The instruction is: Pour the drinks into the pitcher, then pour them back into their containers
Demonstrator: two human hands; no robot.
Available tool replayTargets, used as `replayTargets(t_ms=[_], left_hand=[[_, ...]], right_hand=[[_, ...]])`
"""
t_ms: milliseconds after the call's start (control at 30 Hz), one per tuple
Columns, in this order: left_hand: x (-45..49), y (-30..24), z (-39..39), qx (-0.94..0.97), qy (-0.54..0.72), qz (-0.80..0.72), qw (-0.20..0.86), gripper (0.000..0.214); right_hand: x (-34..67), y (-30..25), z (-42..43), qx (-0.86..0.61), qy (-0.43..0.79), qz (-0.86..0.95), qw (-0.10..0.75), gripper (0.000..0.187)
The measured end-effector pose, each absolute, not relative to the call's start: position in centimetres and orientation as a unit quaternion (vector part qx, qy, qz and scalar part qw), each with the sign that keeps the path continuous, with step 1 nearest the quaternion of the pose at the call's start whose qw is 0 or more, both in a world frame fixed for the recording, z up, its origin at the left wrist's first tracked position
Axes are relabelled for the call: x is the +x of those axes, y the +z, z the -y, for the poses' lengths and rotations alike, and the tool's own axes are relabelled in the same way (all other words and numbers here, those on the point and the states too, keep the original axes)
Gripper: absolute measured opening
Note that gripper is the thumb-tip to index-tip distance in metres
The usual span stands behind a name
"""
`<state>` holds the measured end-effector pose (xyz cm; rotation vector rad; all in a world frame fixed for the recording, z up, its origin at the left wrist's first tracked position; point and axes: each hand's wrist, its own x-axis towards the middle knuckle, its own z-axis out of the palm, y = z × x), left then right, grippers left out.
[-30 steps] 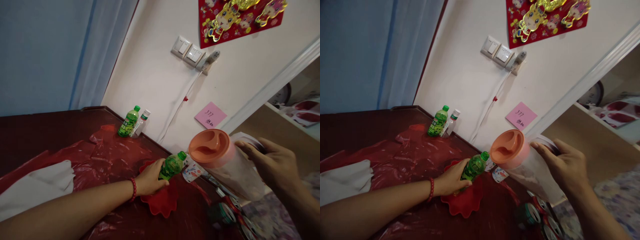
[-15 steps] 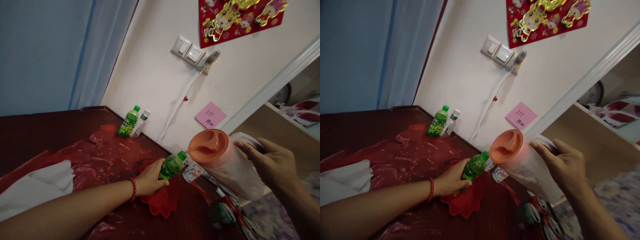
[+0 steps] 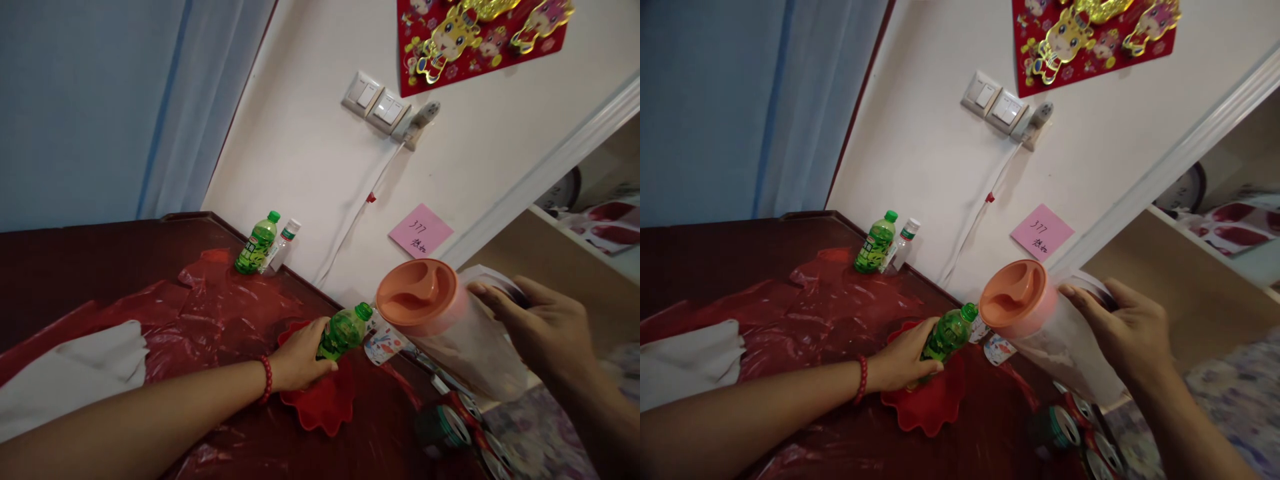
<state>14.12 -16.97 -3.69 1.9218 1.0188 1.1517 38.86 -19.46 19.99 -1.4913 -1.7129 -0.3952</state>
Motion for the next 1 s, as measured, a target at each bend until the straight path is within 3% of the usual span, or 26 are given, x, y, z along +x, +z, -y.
replayTargets(t_ms=[1000], left_hand=[[14.05,-3.89,16.91,0.734,0.442,-0.39,0.338,0.059]], right_hand=[[38.89,20.17,19.46,-0.586,-0.17,0.683,0.401,0.061]])
